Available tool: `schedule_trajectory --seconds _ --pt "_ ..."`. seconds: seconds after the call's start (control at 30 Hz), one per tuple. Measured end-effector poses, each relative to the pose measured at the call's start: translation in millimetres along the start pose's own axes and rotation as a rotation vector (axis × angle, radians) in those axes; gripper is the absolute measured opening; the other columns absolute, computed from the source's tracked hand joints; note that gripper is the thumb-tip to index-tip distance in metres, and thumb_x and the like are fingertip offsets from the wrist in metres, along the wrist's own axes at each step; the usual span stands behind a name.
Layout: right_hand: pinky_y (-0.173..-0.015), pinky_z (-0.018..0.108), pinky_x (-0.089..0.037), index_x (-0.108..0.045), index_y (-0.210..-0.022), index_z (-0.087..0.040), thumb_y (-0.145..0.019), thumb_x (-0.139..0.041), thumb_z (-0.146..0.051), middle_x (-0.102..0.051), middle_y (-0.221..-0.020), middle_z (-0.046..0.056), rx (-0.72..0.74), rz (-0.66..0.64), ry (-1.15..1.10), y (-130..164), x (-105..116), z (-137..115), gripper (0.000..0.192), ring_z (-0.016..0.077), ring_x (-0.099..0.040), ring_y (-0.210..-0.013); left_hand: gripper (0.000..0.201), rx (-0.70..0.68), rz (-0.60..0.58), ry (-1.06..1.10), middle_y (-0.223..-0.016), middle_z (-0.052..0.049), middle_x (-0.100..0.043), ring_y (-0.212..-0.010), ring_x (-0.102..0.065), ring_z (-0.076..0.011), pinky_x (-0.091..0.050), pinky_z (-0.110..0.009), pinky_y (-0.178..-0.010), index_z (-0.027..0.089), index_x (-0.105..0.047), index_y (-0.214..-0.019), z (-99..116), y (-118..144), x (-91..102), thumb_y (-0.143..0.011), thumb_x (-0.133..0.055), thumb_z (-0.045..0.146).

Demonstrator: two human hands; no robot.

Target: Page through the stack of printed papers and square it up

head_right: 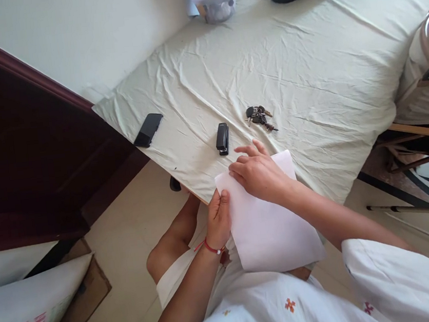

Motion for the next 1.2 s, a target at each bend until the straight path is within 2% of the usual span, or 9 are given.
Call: schedule_trajectory --seconds 0.1,0.2,0.3,0.43,0.63,0.73,0.87,1.1,1.2 --pt "-0.111 0.053 -0.041 -0.077 -0.092 -0.019 -0.105 -0.053 -0.022 -0.080 -0.094 0.010 -0.017 -0.068 -0.147 -6 -12 11 0.027 0.0336 -0.066 -0.126 0.052 0.021 -0.046 0.067 -0.114 -0.009 -0.077 -0.104 -0.071 -0.0241 -0.059 -0.034 -0.092 0.021 -0.072 -0.119 -6 -7 -3.6 -0.098 -0.059 0.067" --pt "-0.107 0.050 -0.042 -0.076 -0.089 -0.019 -0.104 -0.053 -0.022 -0.080 -0.095 0.010 -0.015 -0.099 -0.230 -12 -21 17 0.028 0.0334 -0.065 -0.126 0.048 0.030 0.030 0.135 -0.094 -0.005 -0.072 -0.090 -0.066 -0.0199 -0.056 -0.028 -0.078 0.020 -0.072 -0.101 -9 -23 6.9 -0.092 -0.068 0.068" --pt "-0.107 0.047 -0.043 -0.076 -0.088 -0.019 -0.103 -0.053 -0.021 -0.079 -0.094 0.010 0.020 -0.140 -0.269 -15 -30 17 0.027 0.0322 -0.066 -0.124 0.046 -0.003 0.073 0.175 -0.081 0.000 -0.063 -0.077 -0.057 -0.0142 -0.049 -0.023 -0.068 0.019 -0.068 -0.088 -2 -42 13.3 -0.086 -0.076 0.065" --pt "-0.100 0.042 -0.049 -0.077 -0.090 -0.018 -0.103 -0.054 -0.023 -0.078 -0.096 0.012 0.035 -0.147 -0.314 -19 -35 23 0.027 0.0305 -0.067 -0.119 0.044 0.022 0.071 0.271 -0.072 0.004 -0.056 -0.067 -0.048 -0.0091 -0.042 -0.020 -0.062 0.018 -0.065 -0.080 3 -58 12.0 -0.077 -0.086 0.056" --pt "-0.095 0.035 -0.051 -0.078 -0.092 -0.018 -0.102 -0.056 -0.031 -0.077 -0.101 0.011 0.030 -0.160 -0.405 -17 -39 32 0.027 0.0253 -0.069 -0.107 0.045 0.147 0.028 0.306 -0.058 0.008 -0.046 -0.051 -0.036 -0.0050 -0.028 -0.018 -0.047 0.017 -0.064 -0.075 0 -59 8.4 -0.064 -0.093 0.049" --pt "-0.090 0.034 -0.051 -0.077 -0.091 -0.018 -0.104 -0.053 -0.033 -0.077 -0.097 0.010 0.004 -0.181 -0.393 -15 -39 37 0.031 0.0239 -0.069 -0.101 0.040 0.164 0.033 0.322 -0.054 0.009 -0.045 -0.047 -0.033 -0.0035 -0.023 -0.019 -0.045 0.017 -0.063 -0.071 2 -62 11.8 -0.062 -0.093 0.042" --pt "-0.091 0.034 -0.049 -0.077 -0.092 -0.018 -0.105 -0.049 -0.033 -0.077 -0.098 0.010 -0.042 -0.180 -0.335 -13 -40 52 0.034 0.0249 -0.067 -0.105 0.033 0.252 0.061 0.371 -0.051 0.010 -0.045 -0.042 -0.033 -0.0028 -0.017 -0.018 -0.043 0.017 -0.061 -0.069 -4 -70 15.7 -0.063 -0.090 0.031" --pt "-0.093 0.032 -0.047 -0.079 -0.096 -0.017 -0.102 -0.050 -0.026 -0.078 -0.102 0.011 -0.152 -0.294 -0.218 -24 -63 85 0.031 0.0254 -0.067 -0.106 0.028 0.425 0.000 0.273 -0.047 0.009 -0.043 -0.039 -0.032 -0.0018 -0.011 -0.017 -0.042 0.016 -0.058 -0.066 -17 -92 9.9 -0.069 -0.086 0.021" --pt "-0.088 0.030 -0.045 -0.079 -0.099 -0.015 -0.103 -0.049 -0.026 -0.078 -0.102 0.011 -0.171 -0.321 -0.168 -38 -70 95 0.033 0.0237 -0.067 -0.101 0.031 0.460 0.027 0.259 -0.048 0.010 -0.042 -0.038 -0.029 -0.0010 -0.010 -0.017 -0.041 0.016 -0.054 -0.064 -17 -106 9.3 -0.070 -0.084 0.018"
Point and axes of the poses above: each hand's wrist, its own y-axis away from the middle knuckle, its own x-axis out of the back of the hand, z = x × y, the point moved 10 cm from there along -y, towards the middle knuckle
